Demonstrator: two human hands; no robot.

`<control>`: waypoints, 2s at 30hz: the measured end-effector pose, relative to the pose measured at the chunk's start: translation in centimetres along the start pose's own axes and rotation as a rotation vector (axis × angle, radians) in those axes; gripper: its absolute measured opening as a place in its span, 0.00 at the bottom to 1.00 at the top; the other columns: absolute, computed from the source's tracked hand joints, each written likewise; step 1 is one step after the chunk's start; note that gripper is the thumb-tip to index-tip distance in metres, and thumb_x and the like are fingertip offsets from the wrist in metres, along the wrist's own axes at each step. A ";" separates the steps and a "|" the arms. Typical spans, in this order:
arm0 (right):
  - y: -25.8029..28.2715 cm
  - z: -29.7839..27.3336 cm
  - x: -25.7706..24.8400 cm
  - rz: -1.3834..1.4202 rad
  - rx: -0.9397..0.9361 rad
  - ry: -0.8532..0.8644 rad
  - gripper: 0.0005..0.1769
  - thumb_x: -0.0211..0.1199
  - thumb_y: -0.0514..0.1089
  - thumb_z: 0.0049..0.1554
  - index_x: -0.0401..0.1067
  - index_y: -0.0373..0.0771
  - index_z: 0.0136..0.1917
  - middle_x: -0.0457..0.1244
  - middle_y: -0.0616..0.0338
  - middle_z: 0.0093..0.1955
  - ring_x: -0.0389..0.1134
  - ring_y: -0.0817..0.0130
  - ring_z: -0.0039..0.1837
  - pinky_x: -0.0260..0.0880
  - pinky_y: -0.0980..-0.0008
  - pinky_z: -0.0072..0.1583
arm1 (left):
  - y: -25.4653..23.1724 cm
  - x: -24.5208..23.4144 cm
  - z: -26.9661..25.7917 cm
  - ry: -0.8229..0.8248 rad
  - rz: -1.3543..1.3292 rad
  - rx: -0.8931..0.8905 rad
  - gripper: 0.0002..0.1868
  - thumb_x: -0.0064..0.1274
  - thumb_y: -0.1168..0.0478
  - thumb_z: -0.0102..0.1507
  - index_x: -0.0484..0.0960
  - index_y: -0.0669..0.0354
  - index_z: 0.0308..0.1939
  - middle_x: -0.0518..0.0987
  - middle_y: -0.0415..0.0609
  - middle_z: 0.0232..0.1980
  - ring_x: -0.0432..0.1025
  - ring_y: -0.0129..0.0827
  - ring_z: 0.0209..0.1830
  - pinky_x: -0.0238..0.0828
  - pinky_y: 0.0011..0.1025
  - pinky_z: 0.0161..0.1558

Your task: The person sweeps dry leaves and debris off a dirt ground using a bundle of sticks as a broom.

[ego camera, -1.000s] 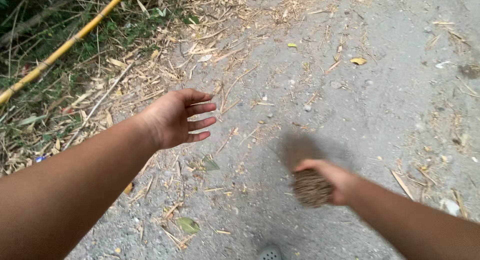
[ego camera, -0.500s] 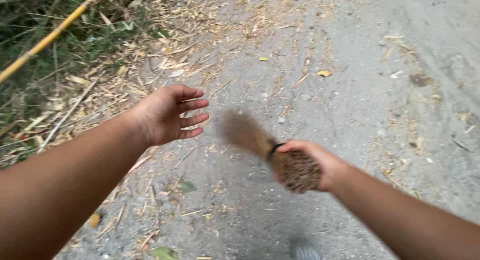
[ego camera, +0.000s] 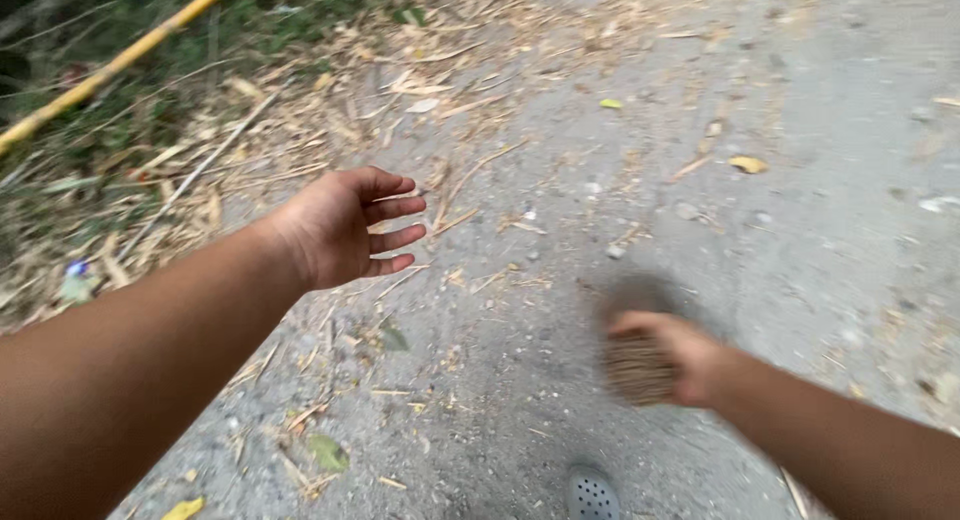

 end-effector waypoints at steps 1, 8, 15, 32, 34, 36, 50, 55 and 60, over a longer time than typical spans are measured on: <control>0.1 0.5 3.9 0.002 0.022 0.072 0.29 0.66 0.53 0.46 0.70 0.37 0.58 0.69 0.43 0.50 0.70 0.49 0.52 0.73 0.48 0.54 | 0.0 -0.3 -0.2 -0.027 -0.005 0.001 0.10 0.46 0.54 0.66 0.76 0.49 0.49 0.79 0.40 0.50 0.73 0.38 0.52 0.69 0.48 0.57; 2.3 -2.1 15.0 0.030 0.072 0.647 0.21 0.65 0.50 0.49 0.72 0.31 0.50 0.69 0.44 0.40 0.73 0.50 0.39 0.76 0.55 0.40 | -1.0 -0.3 -1.3 -0.132 -0.014 0.034 0.12 0.43 0.54 0.67 0.77 0.53 0.49 0.80 0.44 0.51 0.74 0.39 0.52 0.70 0.48 0.56; 5.0 -3.4 7.0 -0.010 -0.036 0.486 0.21 0.66 0.50 0.49 0.72 0.37 0.53 0.69 0.48 0.40 0.72 0.51 0.39 0.75 0.54 0.39 | -3.5 4.0 1.2 -0.036 -0.022 0.049 0.10 0.45 0.54 0.67 0.75 0.50 0.48 0.79 0.41 0.49 0.73 0.38 0.51 0.69 0.49 0.55; 5.9 1.9 -11.7 0.066 -0.046 -0.159 0.29 0.64 0.54 0.52 0.68 0.34 0.61 0.69 0.38 0.48 0.72 0.47 0.46 0.77 0.53 0.44 | -5.6 6.5 3.9 0.036 0.044 0.041 0.08 0.47 0.55 0.66 0.75 0.49 0.47 0.79 0.41 0.47 0.74 0.38 0.50 0.70 0.48 0.56; 5.0 3.5 -3.6 -0.014 0.003 0.077 0.29 0.66 0.53 0.46 0.71 0.33 0.57 0.68 0.43 0.44 0.71 0.49 0.41 0.75 0.53 0.39 | -5.8 5.5 4.0 0.017 0.043 0.038 0.08 0.47 0.55 0.66 0.74 0.49 0.46 0.79 0.41 0.48 0.74 0.38 0.50 0.70 0.48 0.56; 4.5 4.2 2.9 -0.133 0.008 0.129 0.25 0.64 0.53 0.46 0.71 0.37 0.54 0.69 0.43 0.44 0.73 0.52 0.41 0.75 0.53 0.41 | -6.0 4.5 4.1 0.008 0.039 0.035 0.08 0.48 0.55 0.66 0.75 0.49 0.46 0.79 0.41 0.48 0.74 0.38 0.50 0.70 0.47 0.56; 11.2 -1.8 2.9 0.148 -0.133 0.306 0.30 0.69 0.54 0.44 0.71 0.36 0.55 0.68 0.43 0.45 0.73 0.52 0.40 0.75 0.58 0.36 | -11.7 8.1 8.2 0.117 0.082 0.093 0.09 0.47 0.54 0.66 0.76 0.49 0.46 0.79 0.40 0.51 0.73 0.39 0.53 0.69 0.49 0.56; 13.4 -3.2 -9.5 0.287 -0.253 -0.125 0.30 0.67 0.60 0.48 0.68 0.44 0.58 0.68 0.45 0.48 0.71 0.52 0.45 0.74 0.56 0.44 | -12.0 12.5 9.5 0.195 0.111 0.080 0.08 0.47 0.54 0.66 0.76 0.49 0.46 0.79 0.39 0.49 0.73 0.38 0.53 0.69 0.49 0.56; 14.2 -1.0 -21.8 0.292 -0.231 -0.285 0.25 0.63 0.57 0.51 0.71 0.43 0.57 0.69 0.49 0.47 0.71 0.54 0.46 0.74 0.55 0.47 | -11.4 13.5 9.8 0.138 0.066 0.067 0.10 0.46 0.54 0.66 0.77 0.51 0.46 0.80 0.41 0.47 0.74 0.39 0.52 0.71 0.49 0.56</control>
Point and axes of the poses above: each hand's wrist, its own z-axis towards the middle knuckle, its own x-axis out of the palm, y = z × x, the point moved 7 cm from there along z, towards the middle knuckle
